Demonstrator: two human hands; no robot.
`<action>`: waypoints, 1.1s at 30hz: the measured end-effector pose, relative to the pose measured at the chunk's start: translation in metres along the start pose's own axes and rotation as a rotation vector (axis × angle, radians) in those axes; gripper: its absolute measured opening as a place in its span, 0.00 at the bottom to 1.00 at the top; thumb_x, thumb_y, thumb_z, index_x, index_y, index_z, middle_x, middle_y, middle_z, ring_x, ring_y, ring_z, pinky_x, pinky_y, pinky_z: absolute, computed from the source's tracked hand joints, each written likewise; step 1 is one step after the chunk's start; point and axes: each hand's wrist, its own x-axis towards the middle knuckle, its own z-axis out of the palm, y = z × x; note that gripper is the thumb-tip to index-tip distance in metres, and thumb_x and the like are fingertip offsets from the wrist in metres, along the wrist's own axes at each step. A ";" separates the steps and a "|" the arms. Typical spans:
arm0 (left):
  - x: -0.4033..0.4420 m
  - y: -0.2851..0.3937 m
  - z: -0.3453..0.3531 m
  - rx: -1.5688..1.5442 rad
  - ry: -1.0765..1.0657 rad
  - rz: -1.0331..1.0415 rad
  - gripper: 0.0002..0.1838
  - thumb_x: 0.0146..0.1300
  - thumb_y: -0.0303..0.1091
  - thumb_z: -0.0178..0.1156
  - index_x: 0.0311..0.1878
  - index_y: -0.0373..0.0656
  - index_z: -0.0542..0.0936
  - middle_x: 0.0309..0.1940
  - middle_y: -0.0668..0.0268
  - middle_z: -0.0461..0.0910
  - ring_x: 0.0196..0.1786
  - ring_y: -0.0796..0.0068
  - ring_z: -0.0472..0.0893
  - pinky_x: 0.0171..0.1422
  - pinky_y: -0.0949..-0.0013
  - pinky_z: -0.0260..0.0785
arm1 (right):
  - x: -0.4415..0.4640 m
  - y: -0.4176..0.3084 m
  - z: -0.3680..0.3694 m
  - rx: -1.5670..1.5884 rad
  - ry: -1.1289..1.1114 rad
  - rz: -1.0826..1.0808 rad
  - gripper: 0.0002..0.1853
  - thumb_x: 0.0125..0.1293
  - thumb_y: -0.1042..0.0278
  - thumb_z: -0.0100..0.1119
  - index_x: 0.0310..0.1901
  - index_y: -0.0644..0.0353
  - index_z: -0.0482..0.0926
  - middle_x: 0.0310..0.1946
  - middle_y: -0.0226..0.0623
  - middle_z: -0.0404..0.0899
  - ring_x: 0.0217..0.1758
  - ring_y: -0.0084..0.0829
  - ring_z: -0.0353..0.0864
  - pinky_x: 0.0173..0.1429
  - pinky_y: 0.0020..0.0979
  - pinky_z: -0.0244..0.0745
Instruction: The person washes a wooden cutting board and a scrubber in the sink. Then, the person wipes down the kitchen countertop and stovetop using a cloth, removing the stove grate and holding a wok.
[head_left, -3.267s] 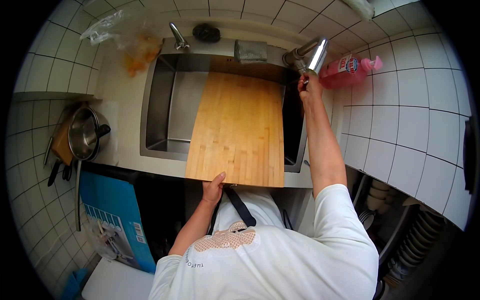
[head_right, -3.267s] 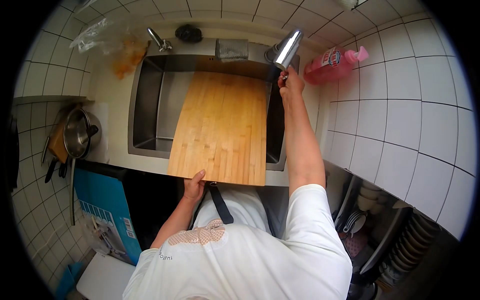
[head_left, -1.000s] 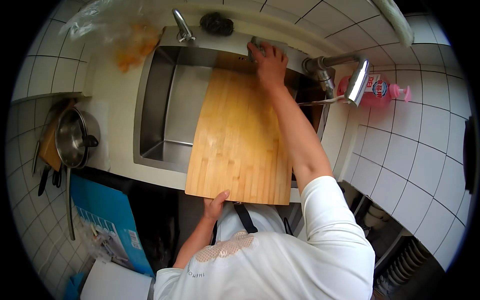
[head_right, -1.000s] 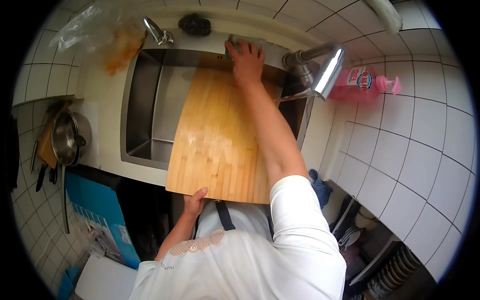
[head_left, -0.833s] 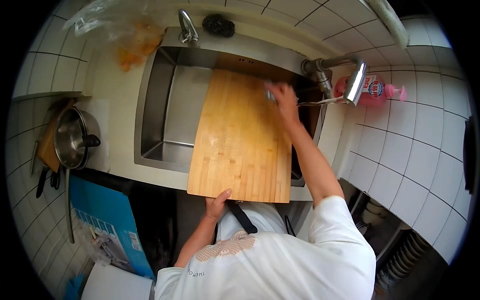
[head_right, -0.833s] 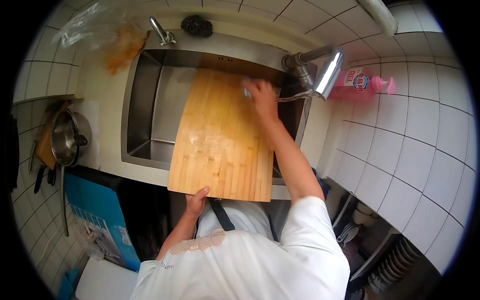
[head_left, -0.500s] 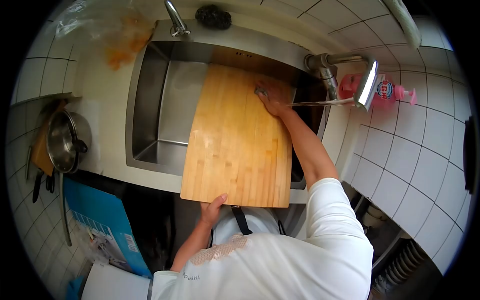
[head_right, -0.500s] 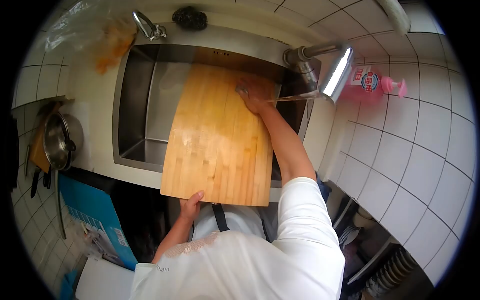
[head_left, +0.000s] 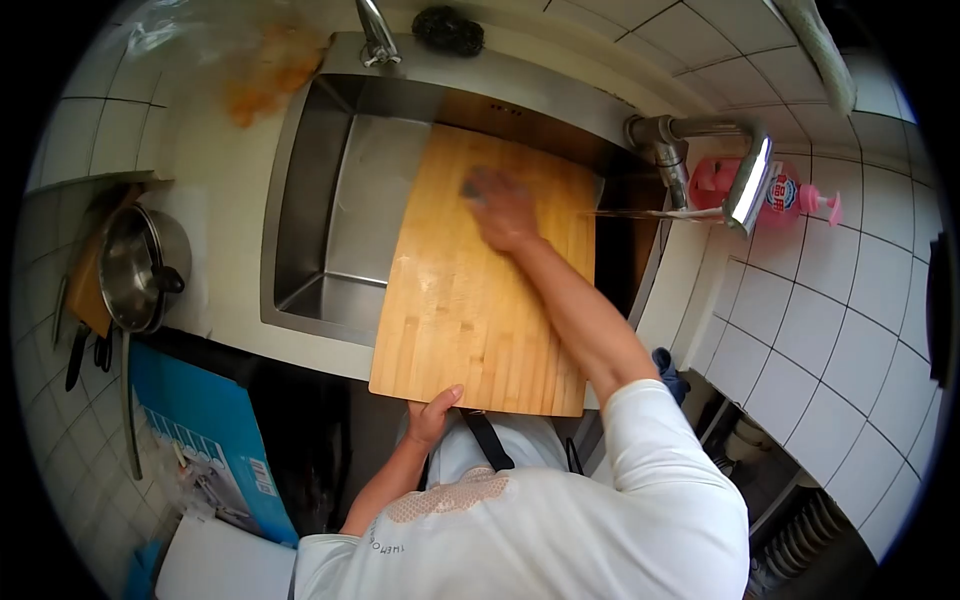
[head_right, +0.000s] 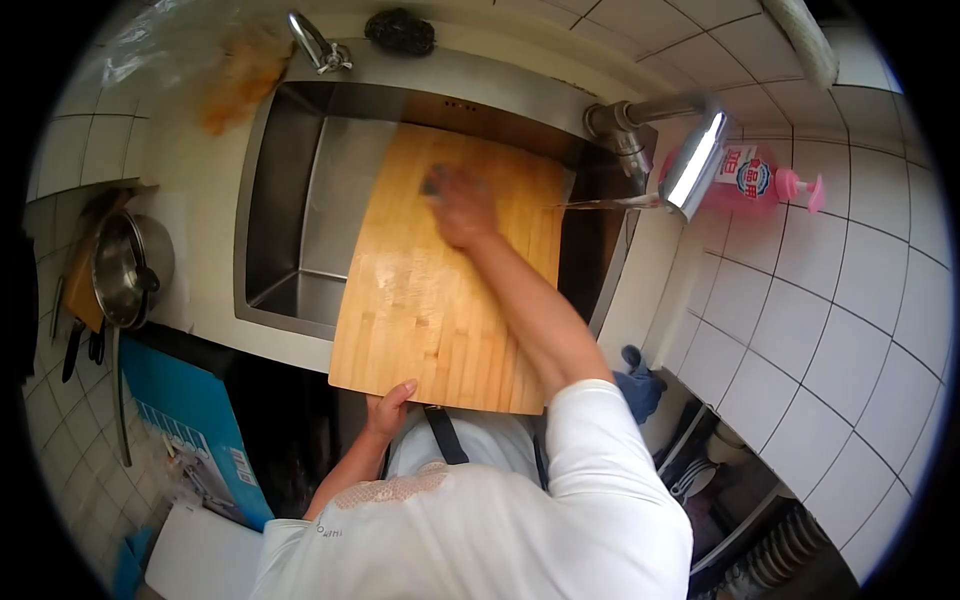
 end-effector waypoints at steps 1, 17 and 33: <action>0.001 0.001 0.002 -0.022 -0.011 0.003 0.19 0.52 0.24 0.58 0.49 0.34 0.72 0.45 0.63 0.75 0.46 0.73 0.75 0.51 0.71 0.68 | 0.007 -0.010 0.019 -0.063 0.105 -0.164 0.22 0.64 0.54 0.43 0.58 0.51 0.68 0.62 0.42 0.63 0.64 0.44 0.61 0.66 0.40 0.54; 0.000 0.001 0.001 0.023 -0.040 0.015 0.24 0.51 0.22 0.56 0.55 0.34 0.68 0.49 0.62 0.73 0.51 0.70 0.73 0.57 0.69 0.65 | -0.033 -0.055 0.029 -0.074 -0.004 -0.510 0.27 0.64 0.45 0.39 0.63 0.44 0.62 0.67 0.33 0.54 0.70 0.39 0.50 0.69 0.47 0.42; 0.002 -0.002 0.007 -0.023 0.009 0.082 0.21 0.50 0.24 0.59 0.51 0.34 0.72 0.46 0.63 0.75 0.48 0.72 0.74 0.54 0.71 0.66 | 0.004 -0.036 0.032 -0.115 0.118 -0.539 0.25 0.64 0.51 0.43 0.61 0.49 0.65 0.64 0.39 0.61 0.67 0.41 0.57 0.68 0.39 0.50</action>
